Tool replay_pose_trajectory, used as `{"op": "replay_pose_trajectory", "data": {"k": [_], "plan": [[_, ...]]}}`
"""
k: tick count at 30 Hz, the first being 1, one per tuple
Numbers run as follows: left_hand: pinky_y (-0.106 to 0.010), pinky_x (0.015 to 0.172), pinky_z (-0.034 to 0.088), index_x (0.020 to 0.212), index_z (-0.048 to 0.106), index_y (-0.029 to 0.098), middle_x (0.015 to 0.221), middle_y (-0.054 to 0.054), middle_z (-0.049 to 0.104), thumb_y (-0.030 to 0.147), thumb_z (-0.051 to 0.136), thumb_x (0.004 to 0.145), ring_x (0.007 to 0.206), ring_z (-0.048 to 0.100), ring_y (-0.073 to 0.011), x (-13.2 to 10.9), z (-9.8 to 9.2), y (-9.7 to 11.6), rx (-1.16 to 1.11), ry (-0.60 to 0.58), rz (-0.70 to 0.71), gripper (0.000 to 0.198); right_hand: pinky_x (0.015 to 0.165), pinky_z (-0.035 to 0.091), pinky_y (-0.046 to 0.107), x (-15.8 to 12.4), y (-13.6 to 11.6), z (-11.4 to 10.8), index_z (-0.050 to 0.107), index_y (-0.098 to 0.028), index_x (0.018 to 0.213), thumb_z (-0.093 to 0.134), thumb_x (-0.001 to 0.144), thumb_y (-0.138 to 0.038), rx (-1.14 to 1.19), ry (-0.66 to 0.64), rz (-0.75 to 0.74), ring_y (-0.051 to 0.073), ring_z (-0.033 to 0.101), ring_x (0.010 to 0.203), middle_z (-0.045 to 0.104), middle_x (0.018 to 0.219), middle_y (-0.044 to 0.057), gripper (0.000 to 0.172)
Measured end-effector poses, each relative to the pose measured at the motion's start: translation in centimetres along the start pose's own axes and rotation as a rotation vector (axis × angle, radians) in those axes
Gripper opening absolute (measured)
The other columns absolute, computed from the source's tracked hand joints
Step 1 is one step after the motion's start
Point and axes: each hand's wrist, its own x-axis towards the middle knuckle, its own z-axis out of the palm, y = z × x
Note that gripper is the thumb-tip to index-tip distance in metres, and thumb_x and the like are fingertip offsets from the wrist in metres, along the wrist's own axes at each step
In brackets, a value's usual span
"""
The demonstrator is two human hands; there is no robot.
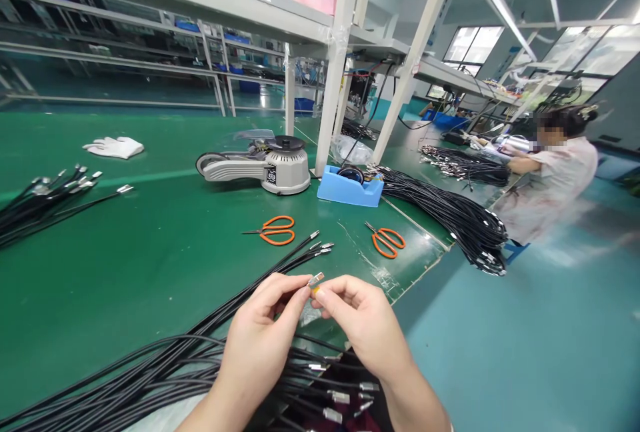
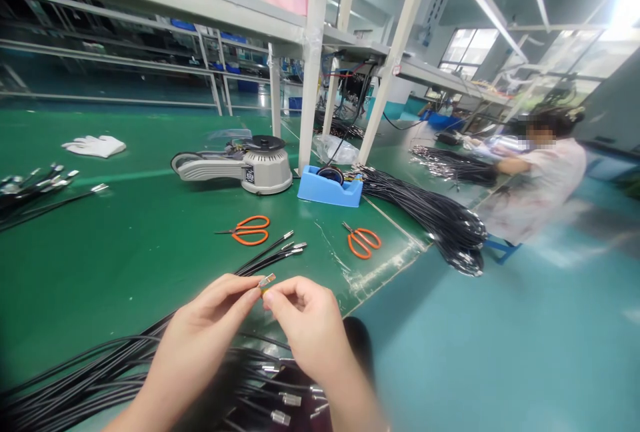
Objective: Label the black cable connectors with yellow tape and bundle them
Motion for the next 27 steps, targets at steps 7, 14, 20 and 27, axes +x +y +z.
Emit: {"op": "replay_pose_trajectory", "data": {"k": [7, 14, 20, 27], "plan": [[-0.022, 0.053, 0.036, 0.079, 0.070, 0.016, 0.062, 0.002, 0.055, 0.047, 0.056, 0.081, 0.058, 0.045, -0.0121, 0.8, -1.1, -0.1, -0.010, -0.240, -0.225, 0.034, 0.075, 0.050, 0.030, -1.6, 0.0, -1.3, 0.068, -0.016, 0.087, 0.063, 0.082, -0.035, -0.042, -0.006, -0.010, 0.018, 0.064, 0.079, 0.072, 0.085, 0.006, 0.020], [-0.023, 0.066, 0.046, 0.075, 0.071, 0.019, 0.073, 0.000, 0.068, 0.039, 0.065, 0.076, 0.068, 0.059, -0.0147, 0.8, -0.8, 0.1, -0.042, -0.286, -0.193, 0.021, 0.067, 0.049, 0.028, -2.8, 0.2, -1.6, 0.069, -0.016, 0.084, 0.064, 0.082, -0.034, -0.057, 0.005, 0.069, 0.016, 0.062, 0.072, 0.071, 0.080, 0.005, 0.018], [-0.023, 0.070, 0.050, 0.080, 0.070, 0.024, 0.079, 0.003, 0.073, 0.034, 0.061, 0.082, 0.074, 0.066, -0.0147, -0.2, -0.1, -0.3, 0.196, -0.179, 0.105, 0.013, 0.068, 0.051, 0.031, -2.9, 0.4, -0.9, 0.067, -0.014, 0.079, 0.065, 0.079, -0.032, 0.072, 0.010, 0.101, 0.019, 0.065, 0.075, 0.072, 0.080, 0.008, 0.018], [-0.017, 0.067, 0.050, 0.093, 0.062, 0.026, 0.082, 0.005, 0.068, 0.020, 0.058, 0.085, 0.072, 0.064, -0.0092, -0.7, 0.3, -1.4, 0.326, -0.024, 0.439, 0.010, 0.070, 0.052, 0.034, -2.7, 0.4, -0.5, 0.066, -0.012, 0.077, 0.068, 0.076, -0.033, 0.134, 0.046, 0.144, 0.021, 0.067, 0.076, 0.074, 0.079, 0.012, 0.021]]}}
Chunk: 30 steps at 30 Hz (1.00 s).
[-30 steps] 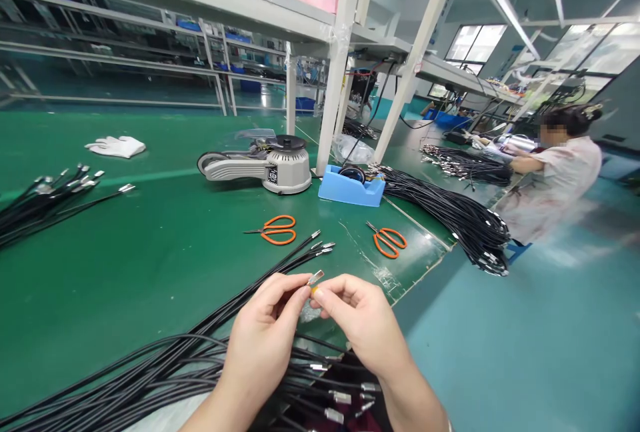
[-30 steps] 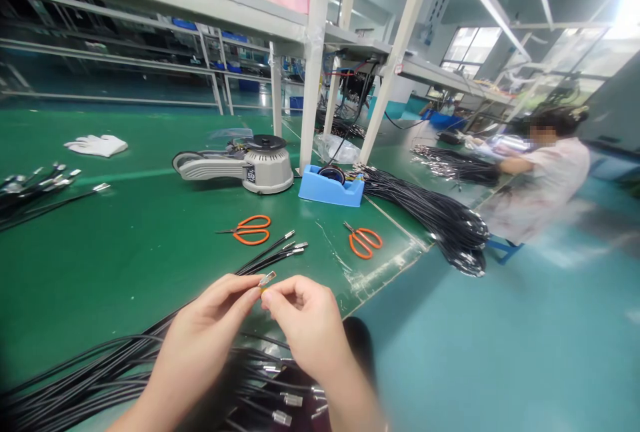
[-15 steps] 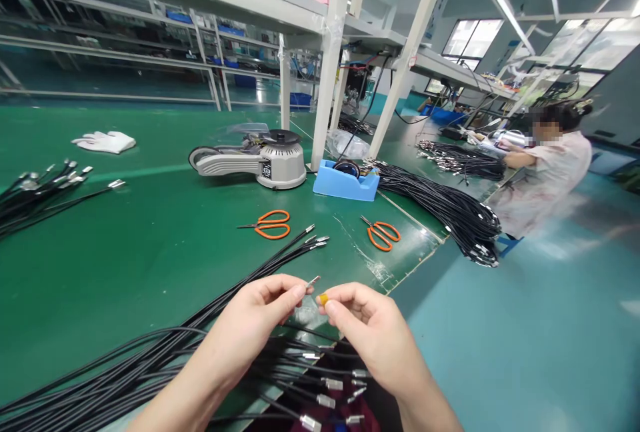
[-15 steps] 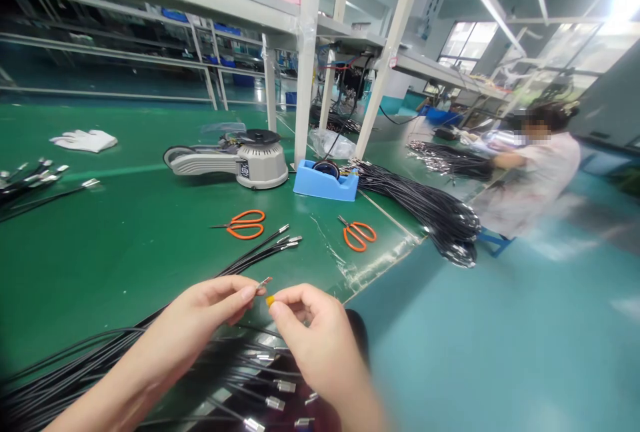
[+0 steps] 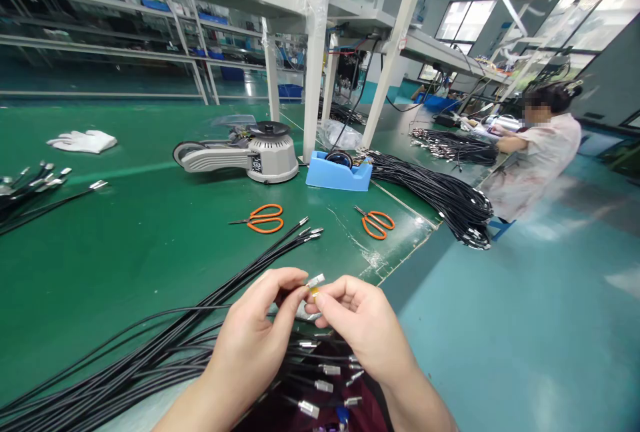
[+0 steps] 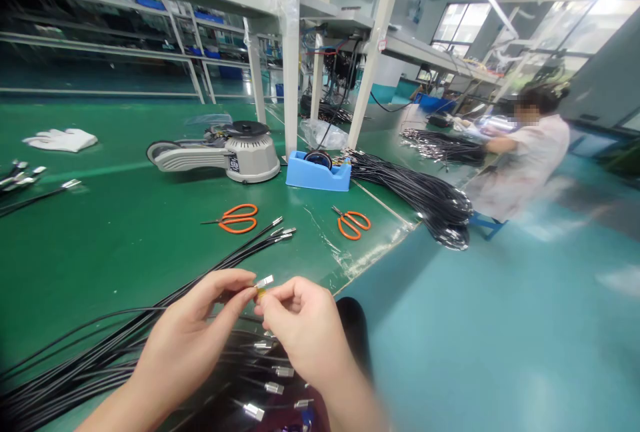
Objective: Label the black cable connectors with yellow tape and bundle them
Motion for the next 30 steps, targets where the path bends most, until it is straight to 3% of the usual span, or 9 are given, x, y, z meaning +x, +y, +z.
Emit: {"op": "replay_pose_trajectory", "data": {"k": [11, 23, 30], "plan": [[-0.021, 0.071, 0.046, 0.092, 0.055, 0.021, 0.080, 0.002, 0.061, 0.001, 0.047, 0.089, 0.076, 0.056, -0.0093, 0.1, -0.5, -0.3, 0.043, -0.072, 0.295, 0.021, 0.065, 0.051, 0.029, 0.0, -0.8, 0.4, 0.064, -0.014, 0.071, 0.067, 0.075, -0.032, -0.002, 0.040, 0.037, 0.018, 0.067, 0.067, 0.073, 0.075, 0.008, 0.019], [-0.024, 0.072, 0.048, 0.099, 0.056, 0.020, 0.084, 0.000, 0.064, -0.002, 0.047, 0.086, 0.078, 0.058, -0.0113, 0.0, -0.5, -0.5, 0.047, -0.031, 0.362, 0.027, 0.066, 0.052, 0.030, 0.0, -0.9, 0.7, 0.064, -0.014, 0.070, 0.068, 0.074, -0.033, 0.058, 0.035, 0.025, 0.019, 0.068, 0.070, 0.073, 0.076, 0.008, 0.020], [-0.024, 0.071, 0.049, 0.098, 0.058, 0.022, 0.087, -0.002, 0.063, -0.004, 0.044, 0.085, 0.080, 0.058, -0.0121, -0.1, -0.8, -0.2, 0.084, -0.043, 0.393, 0.032, 0.065, 0.051, 0.029, -0.2, -1.4, 0.9, 0.065, -0.015, 0.070, 0.066, 0.074, -0.030, 0.002, 0.051, 0.037, 0.018, 0.066, 0.066, 0.066, 0.060, 0.002, 0.016]]}}
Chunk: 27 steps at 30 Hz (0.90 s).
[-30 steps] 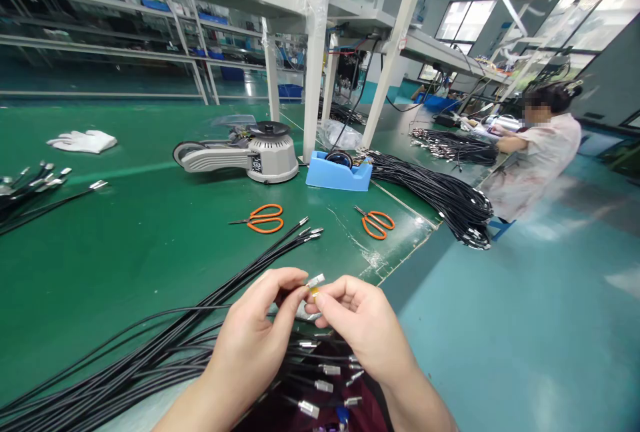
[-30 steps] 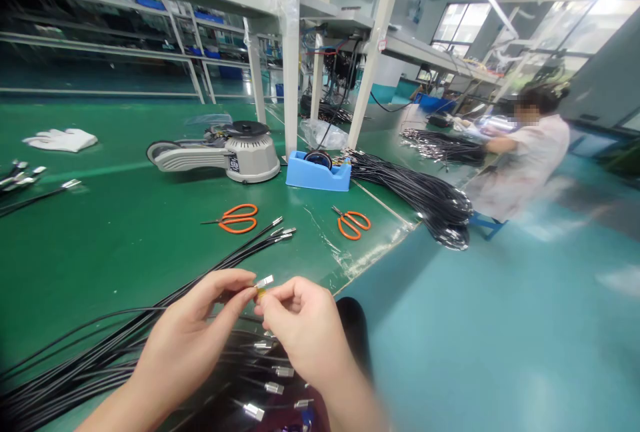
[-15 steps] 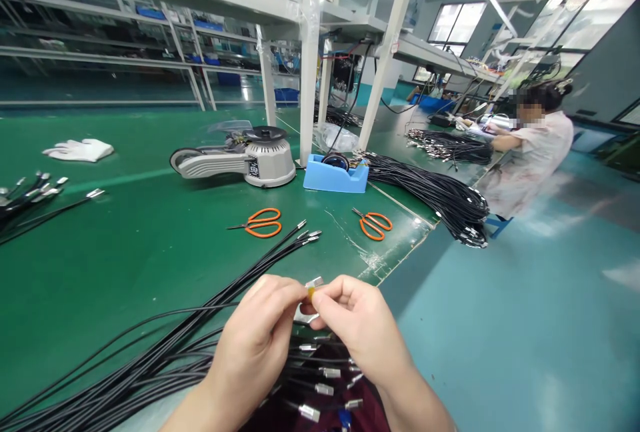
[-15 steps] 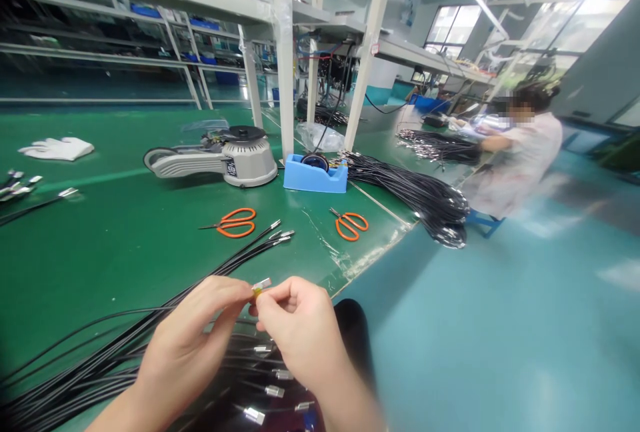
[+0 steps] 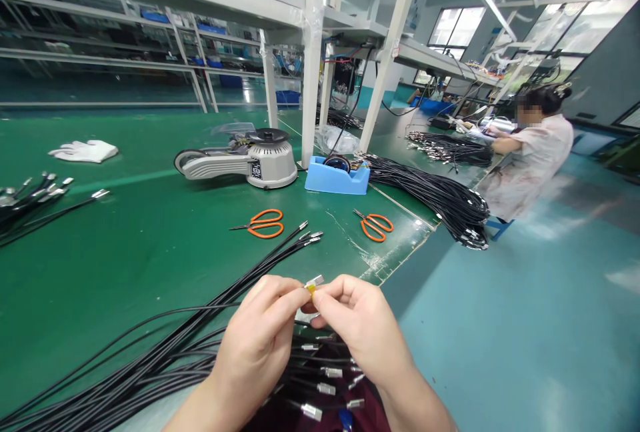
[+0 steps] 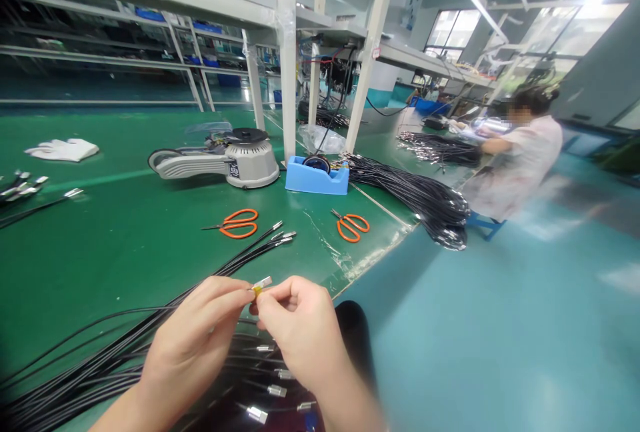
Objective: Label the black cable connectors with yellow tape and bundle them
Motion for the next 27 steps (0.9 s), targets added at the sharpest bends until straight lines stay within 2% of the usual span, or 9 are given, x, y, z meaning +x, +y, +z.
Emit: {"op": "replay_pose_trajectory", "data": {"k": [13, 22, 27], "plan": [[-0.022, 0.071, 0.048, 0.102, 0.057, 0.019, 0.085, -0.001, 0.062, -0.005, 0.046, 0.086, 0.079, 0.057, -0.0105, 0.26, 0.04, 0.18, -0.012, 0.031, 0.004, 0.031, 0.066, 0.051, 0.030, 0.13, 0.08, 0.00, 0.065, -0.014, 0.070, 0.067, 0.075, -0.033, 0.009, -0.018, -0.020, 0.019, 0.066, 0.068, 0.069, 0.066, 0.005, 0.020], [-0.025, 0.070, 0.049, 0.105, 0.060, 0.022, 0.085, -0.001, 0.065, 0.002, 0.047, 0.088, 0.079, 0.060, -0.0128, 0.05, -0.01, 0.18, -0.021, 0.031, -0.040, 0.029, 0.063, 0.051, 0.027, 0.09, -0.36, 0.03, 0.064, -0.014, 0.069, 0.067, 0.074, -0.031, -0.011, -0.012, -0.017, 0.016, 0.066, 0.063, 0.070, 0.066, 0.004, 0.018], [-0.026, 0.071, 0.048, 0.106, 0.059, 0.020, 0.085, -0.002, 0.065, 0.002, 0.047, 0.089, 0.079, 0.059, -0.0126, 0.14, 0.08, 0.33, -0.001, 0.046, -0.037, 0.027, 0.067, 0.052, 0.029, 0.32, -0.01, -0.10, 0.064, -0.014, 0.070, 0.067, 0.075, -0.032, 0.001, -0.027, -0.037, 0.019, 0.067, 0.071, 0.069, 0.065, 0.004, 0.019]]}}
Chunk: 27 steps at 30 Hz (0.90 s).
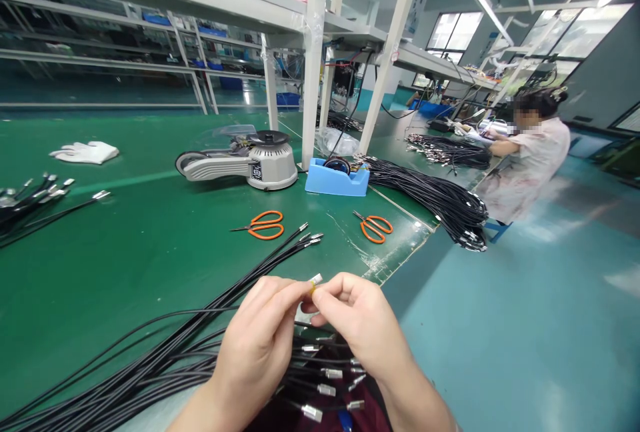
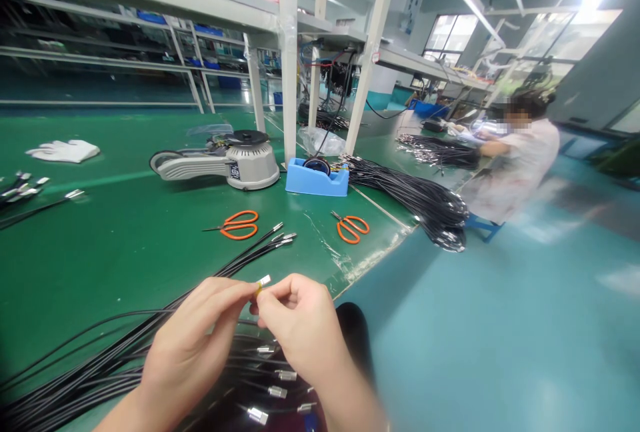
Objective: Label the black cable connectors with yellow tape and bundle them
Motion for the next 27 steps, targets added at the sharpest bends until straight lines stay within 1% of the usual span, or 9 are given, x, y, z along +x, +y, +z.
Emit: {"op": "replay_pose_trajectory", "data": {"k": [5, 9, 12, 16, 18, 21, 23, 25, 27], "plan": [[-0.024, 0.074, 0.048, 0.111, 0.058, 0.018, 0.087, -0.002, 0.062, 0.001, 0.047, 0.089, 0.080, 0.057, -0.0116, -0.2, 0.2, 0.2, 0.040, 0.012, -0.009, 0.030, 0.067, 0.053, 0.030, 0.1, -0.1, 0.1, 0.064, -0.013, 0.070, 0.068, 0.075, -0.034, 0.010, -0.008, 0.003, 0.018, 0.067, 0.069, 0.071, 0.070, 0.006, 0.022], [-0.023, 0.072, 0.050, 0.113, 0.058, 0.019, 0.088, -0.003, 0.061, 0.006, 0.045, 0.091, 0.081, 0.058, -0.0118, 0.0, 0.0, 0.3, 0.053, 0.007, -0.083, 0.029, 0.068, 0.053, 0.028, 0.2, 0.0, 0.5, 0.063, -0.013, 0.071, 0.071, 0.073, -0.039, 0.086, -0.012, 0.012, 0.018, 0.068, 0.071, 0.072, 0.070, 0.006, 0.027], [-0.023, 0.071, 0.051, 0.107, 0.060, 0.020, 0.089, -0.003, 0.063, 0.014, 0.049, 0.090, 0.081, 0.061, -0.0132, 0.3, -0.2, 0.0, 0.055, -0.037, -0.147, 0.021, 0.068, 0.054, 0.028, 0.2, 0.4, 0.8, 0.064, -0.013, 0.071, 0.073, 0.071, -0.041, 0.100, 0.009, -0.017, 0.018, 0.069, 0.071, 0.071, 0.068, 0.005, 0.030], [-0.022, 0.068, 0.051, 0.095, 0.062, 0.020, 0.082, -0.001, 0.066, 0.018, 0.051, 0.090, 0.075, 0.063, -0.0128, 0.5, -0.3, -0.4, 0.101, -0.048, -0.136, 0.013, 0.070, 0.055, 0.030, 0.2, 1.0, 0.8, 0.068, -0.013, 0.076, 0.075, 0.070, -0.040, 0.117, 0.041, -0.055, 0.019, 0.069, 0.073, 0.072, 0.074, 0.007, 0.029], [-0.022, 0.068, 0.050, 0.095, 0.061, 0.019, 0.081, -0.001, 0.065, 0.016, 0.051, 0.090, 0.074, 0.062, -0.0121, 0.4, -0.2, -0.4, 0.125, -0.029, -0.127, 0.012, 0.068, 0.055, 0.028, 0.0, 1.3, 0.8, 0.070, -0.012, 0.080, 0.077, 0.069, -0.037, 0.211, 0.022, -0.039, 0.019, 0.069, 0.073, 0.073, 0.077, 0.008, 0.028], [-0.021, 0.068, 0.049, 0.096, 0.060, 0.018, 0.082, -0.001, 0.064, 0.013, 0.051, 0.090, 0.074, 0.061, -0.0117, 0.1, -0.2, -0.1, 0.149, 0.006, -0.103, 0.012, 0.063, 0.055, 0.025, -0.3, 1.9, 0.9, 0.070, -0.010, 0.086, 0.077, 0.070, -0.028, 0.475, -0.022, 0.042, 0.015, 0.067, 0.069, 0.073, 0.080, 0.008, 0.025], [-0.022, 0.069, 0.048, 0.096, 0.059, 0.018, 0.081, -0.001, 0.063, 0.012, 0.051, 0.089, 0.074, 0.060, -0.0118, 0.1, -0.2, 0.1, 0.159, 0.033, -0.090, 0.011, 0.061, 0.054, 0.024, -0.6, 2.4, 0.9, 0.069, -0.010, 0.094, 0.075, 0.071, -0.023, 0.637, -0.030, 0.104, 0.013, 0.066, 0.066, 0.072, 0.080, 0.008, 0.028], [-0.022, 0.070, 0.047, 0.097, 0.058, 0.017, 0.082, -0.002, 0.063, 0.011, 0.052, 0.089, 0.075, 0.060, -0.0119, 0.1, -0.2, 0.2, 0.166, 0.055, -0.088, 0.011, 0.060, 0.054, 0.024, -0.7, 3.0, 1.0, 0.065, -0.011, 0.102, 0.073, 0.074, -0.023, 0.703, -0.022, 0.123, 0.013, 0.065, 0.064, 0.072, 0.079, 0.008, 0.032], [-0.023, 0.072, 0.047, 0.099, 0.058, 0.016, 0.083, -0.002, 0.063, 0.010, 0.052, 0.089, 0.076, 0.059, -0.0121, 0.1, -0.2, 0.2, 0.177, 0.062, -0.075, 0.013, 0.059, 0.054, 0.024, -0.8, 3.3, 1.0, 0.063, -0.013, 0.105, 0.069, 0.079, -0.031, 0.664, 0.006, 0.067, 0.013, 0.064, 0.066, 0.070, 0.081, 0.007, 0.032]]}}
